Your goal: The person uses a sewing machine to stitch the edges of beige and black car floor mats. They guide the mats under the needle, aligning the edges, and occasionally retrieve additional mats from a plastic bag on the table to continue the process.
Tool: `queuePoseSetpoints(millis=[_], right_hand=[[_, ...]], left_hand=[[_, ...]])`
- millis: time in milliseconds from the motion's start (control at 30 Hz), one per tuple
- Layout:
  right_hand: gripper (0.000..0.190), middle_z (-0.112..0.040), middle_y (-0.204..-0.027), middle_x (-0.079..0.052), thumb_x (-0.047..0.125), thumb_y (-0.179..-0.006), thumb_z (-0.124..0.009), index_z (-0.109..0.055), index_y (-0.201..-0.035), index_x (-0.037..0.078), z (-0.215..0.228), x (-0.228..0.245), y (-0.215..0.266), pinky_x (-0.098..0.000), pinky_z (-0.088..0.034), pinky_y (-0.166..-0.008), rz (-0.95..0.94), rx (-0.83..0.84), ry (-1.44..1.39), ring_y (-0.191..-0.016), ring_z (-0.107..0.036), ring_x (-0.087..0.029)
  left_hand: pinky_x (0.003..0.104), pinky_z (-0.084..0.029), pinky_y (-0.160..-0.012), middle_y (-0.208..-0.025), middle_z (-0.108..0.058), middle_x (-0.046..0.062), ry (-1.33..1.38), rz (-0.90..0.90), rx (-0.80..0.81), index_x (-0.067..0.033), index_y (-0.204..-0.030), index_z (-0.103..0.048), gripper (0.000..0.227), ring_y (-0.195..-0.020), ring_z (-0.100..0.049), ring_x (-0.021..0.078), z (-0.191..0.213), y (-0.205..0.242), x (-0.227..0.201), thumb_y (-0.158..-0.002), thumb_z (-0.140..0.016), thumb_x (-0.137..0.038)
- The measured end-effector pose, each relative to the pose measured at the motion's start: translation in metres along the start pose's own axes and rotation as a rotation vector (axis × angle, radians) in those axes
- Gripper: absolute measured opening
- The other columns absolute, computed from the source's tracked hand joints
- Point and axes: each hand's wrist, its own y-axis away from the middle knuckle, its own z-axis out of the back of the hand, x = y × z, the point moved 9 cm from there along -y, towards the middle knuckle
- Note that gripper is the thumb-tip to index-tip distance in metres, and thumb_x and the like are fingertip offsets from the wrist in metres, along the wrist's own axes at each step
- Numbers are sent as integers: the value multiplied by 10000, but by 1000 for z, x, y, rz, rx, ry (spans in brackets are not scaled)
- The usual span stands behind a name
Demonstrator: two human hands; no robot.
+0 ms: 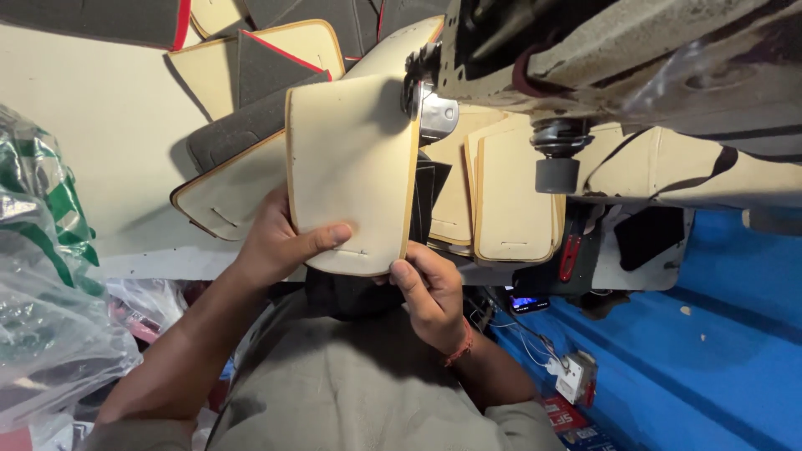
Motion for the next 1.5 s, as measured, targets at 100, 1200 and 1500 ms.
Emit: queuePoseSetpoints(millis=[100, 1200, 1500], right_hand=[[271, -678, -935, -51, 146, -1104, -507, -673, -1171, -57, 2, -1, -1, -237, -475, -783, -8, -16, -11, -846, -579, -93], [245, -705, -880, -76, 180, -1122, -536, -658, -1056, -22, 25, 9, -81, -243, -512, -736, 54, -105, -110, -777, -659, -115], [259, -689, -812, -53, 208, -1133, -527, -652, -1075, -10, 21, 19, -93, -215, -475, -660, 142, -184, -108, -701, -638, -92]], left_hand=[[299, -548, -930, -1159, -691, 63, 39, -16, 2, 0, -1315, -592, 569, -1055, -641, 118, -1, -4, -1, -868, -826, -263], [315, -569, -915, -1151, -722, 148, 236, -79, -17, 72, -1265, -638, 430, -1019, -699, 180, 0, -76, -57, -930, -748, -175], [324, -590, -877, -1129, -708, 143, 347, -53, -139, 67, -1228, -619, 358, -992, -698, 184, 9, -87, -51, -948, -729, -127]])
